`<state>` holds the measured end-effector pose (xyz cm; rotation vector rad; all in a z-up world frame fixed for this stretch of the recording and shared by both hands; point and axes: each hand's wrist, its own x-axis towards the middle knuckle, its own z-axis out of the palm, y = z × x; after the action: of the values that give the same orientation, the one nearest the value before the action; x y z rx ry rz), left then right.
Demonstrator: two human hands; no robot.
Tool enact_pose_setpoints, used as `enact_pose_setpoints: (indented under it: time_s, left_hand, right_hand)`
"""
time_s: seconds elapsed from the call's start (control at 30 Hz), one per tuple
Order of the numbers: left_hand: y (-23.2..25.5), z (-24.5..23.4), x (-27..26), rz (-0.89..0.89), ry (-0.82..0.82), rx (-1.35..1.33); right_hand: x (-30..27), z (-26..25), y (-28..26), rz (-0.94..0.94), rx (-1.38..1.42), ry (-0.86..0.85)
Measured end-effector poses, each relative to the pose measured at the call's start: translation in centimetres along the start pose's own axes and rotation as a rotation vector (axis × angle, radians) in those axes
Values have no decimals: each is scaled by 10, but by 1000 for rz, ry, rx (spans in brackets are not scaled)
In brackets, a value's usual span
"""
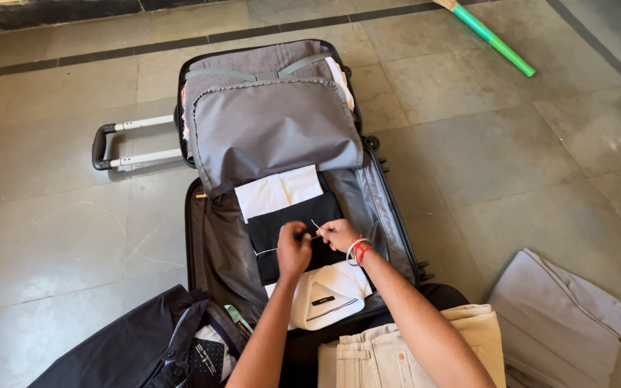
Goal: The person packs a suitcase by folding and stacking various clothing items, including shirts and trousers, and securing them with a string. The person then closes the suitcase's inner flap.
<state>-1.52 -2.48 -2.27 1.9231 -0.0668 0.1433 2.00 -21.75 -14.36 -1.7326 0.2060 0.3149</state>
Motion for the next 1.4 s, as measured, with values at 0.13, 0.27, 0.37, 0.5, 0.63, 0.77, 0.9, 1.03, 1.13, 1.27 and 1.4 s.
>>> enact_pose_setpoints:
  time_s: [0.13, 0.27, 0.37, 0.5, 0.63, 0.77, 0.9, 1.03, 1.13, 1.27, 1.4]
  left_hand:
    - [20, -2, -10, -3, -137, 197]
    - [26, 0, -7, 14, -141, 192]
    - [25, 0, -6, 36, -176, 250]
    - [33, -3, -11, 107, -168, 269]
    - [36, -8, -14, 293, -162, 238]
    - [27, -12, -5, 585, -246, 223]
    - [22, -12, 0, 608, -291, 216]
    - [22, -11, -4, 461, -252, 134]
    - [26, -12, -4, 369, -228, 96]
    - [31, -14, -4, 295, -234, 79]
    - [28, -12, -3, 254, -235, 58]
  right_hand:
    - [4, -3, 11, 47, 6, 22]
    - [3, -11, 11, 50, -36, -46]
    - [1, -10, 7, 42, -66, -40]
    - [-8, -6, -8, 108, -78, 50]
    - [-16, -7, -21, 163, -135, 61]
    - [-19, -16, -15, 136, -143, 0]
    - [-11, -19, -9, 146, -176, -29]
    - [-14, -10, -11, 76, -176, 51]
    - [-24, -6, -22, -9, -160, 47]
    - [-34, -2, -40, -55, -216, 62]
    - [-47, 1, -62, -139, -337, 102]
